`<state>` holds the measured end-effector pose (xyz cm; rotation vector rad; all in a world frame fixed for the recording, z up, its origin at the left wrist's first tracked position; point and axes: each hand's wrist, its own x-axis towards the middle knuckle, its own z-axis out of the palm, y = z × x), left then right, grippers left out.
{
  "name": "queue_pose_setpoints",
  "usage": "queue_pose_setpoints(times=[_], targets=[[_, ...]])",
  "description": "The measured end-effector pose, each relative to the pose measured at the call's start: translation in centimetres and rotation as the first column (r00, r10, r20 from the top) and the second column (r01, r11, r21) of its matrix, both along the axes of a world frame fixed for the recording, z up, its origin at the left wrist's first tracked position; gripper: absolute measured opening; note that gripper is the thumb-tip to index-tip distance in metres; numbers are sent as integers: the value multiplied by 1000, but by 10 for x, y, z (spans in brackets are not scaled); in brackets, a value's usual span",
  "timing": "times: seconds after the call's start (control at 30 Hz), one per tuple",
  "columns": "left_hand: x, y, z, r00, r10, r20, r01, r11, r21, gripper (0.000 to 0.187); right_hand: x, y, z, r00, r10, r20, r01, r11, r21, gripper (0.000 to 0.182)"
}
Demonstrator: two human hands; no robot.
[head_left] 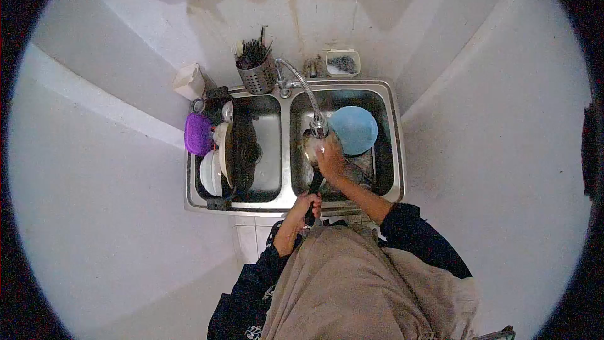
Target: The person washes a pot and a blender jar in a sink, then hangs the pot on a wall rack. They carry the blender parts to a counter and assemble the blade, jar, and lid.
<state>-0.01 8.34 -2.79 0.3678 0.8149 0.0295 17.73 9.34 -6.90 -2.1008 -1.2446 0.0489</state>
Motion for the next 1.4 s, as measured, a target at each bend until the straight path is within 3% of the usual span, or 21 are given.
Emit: queue_pose_setpoints(times=[0.03, 0.07, 0.1, 0.17, 0.23, 0.3, 0.33, 0.4, 0.47, 0.6, 0.63, 0.7, 0.73, 0.77, 0.83, 0.93, 1.0, 1.17, 1.3, 1.37, 1.4], targets=[[-1, 1, 2, 1000, 1, -13, 0, 1000, 22, 12, -6, -6, 4, 994, 45, 100, -35, 995, -95, 41], [-3, 1, 4, 1000, 2, -26, -1, 999, 44, 12, -4, -7, 2, 992, 77, 101, -75, 997, -24, 40], [-4, 1, 5, 999, 4, -40, -1, 998, 66, 12, 2, -3, 3, 988, 49, -148, -51, 999, -8, 40], [-7, 3, 5, 1000, -22, -11, 23, 999, 44, 12, 19, 12, 10, 791, -5, -612, 6, 1000, 0, 40], [-10, 5, 8, 998, -49, 49, 48, 998, 27, 12, 48, 25, -49, 955, 97, -281, -52, 985, 163, 43], [-16, 4, 13, 988, -73, 138, 73, 997, 6, 12, 87, 28, -67, 949, 142, -281, -107, 985, 135, 47], [-20, 5, 12, 985, -43, 165, 56, 995, -77, 12, 109, 28, -60, 876, 137, -462, -134, 990, 39, 49], [-23, 12, -4, 973, -97, 209, 128, 982, -138, 14, 129, 13, -41, 561, 18, -827, -124, 990, -62, 54], [-22, 20, -21, 944, -166, 285, 204, 973, -110, 17, 136, -5, -7, 3, -127, -992, -39, 991, -127, 58], [3, 46, -42, 905, -410, 113, 407, 912, 52, 17, 161, -28, 0, -50, -140, -989, 151, 978, -146, 58], [16, 47, -10, 902, -432, 22, 413, 874, 256, 15, 166, -36, 3, -68, -77, -995, 169, 982, -88, 56], [35, 57, -40, 827, -553, -104, 531, 705, 469, 11, 174, -50, 6, -101, 55, -993, 209, 977, 33, 52], [43, 63, -34, 808, -584, -74, 536, 677, 505, 14, 182, -54, 8, -173, 32, -984, 249, 968, -12, 45], [53, 71, -38, 776, -610, -160, 561, 552, 617, 18, 186, -60, 7, -169, 50, -984, 302, 953, -4, 41], [75, 85, -66, 717, -612, -335, 578, 252, 776, 28, 182, -70, 32, -156, 86, -984, 404, 914, 16, 34], [110, 94, -112, 782, -203, -589, 481, -404, 778, 45, 182, -82, 20, -149, 97, -984, 512, 859, 8, 37], [128, 92, -118, 831, -133, -540, 427, -468, 773, 47, 165, -79, 21, -79, 81, -994, 684, 730, 5, 38], [151, 81, -122, 914, 21, -406, 330, -622, 711, 53, 147, -88, 60, -76, 172, -982, 798, 601, 44, 37], [112, 90, -141, 667, 41, -744, 632, -559, 537, 40, 151, -103, 55, -97, 229, -969, 819, 572, 53, 36], [111, 64, -131, 772, 287, -567, 609, -587, 533, 34, 140, -97, 50, -115, 161, -980, 846, 533, -12, 34], [111, 63, -119, 755, 242, -610, 603, -623, 499, 37, 139, -95, 44, -130, 141, -981, 846, 532, -35, 34]])
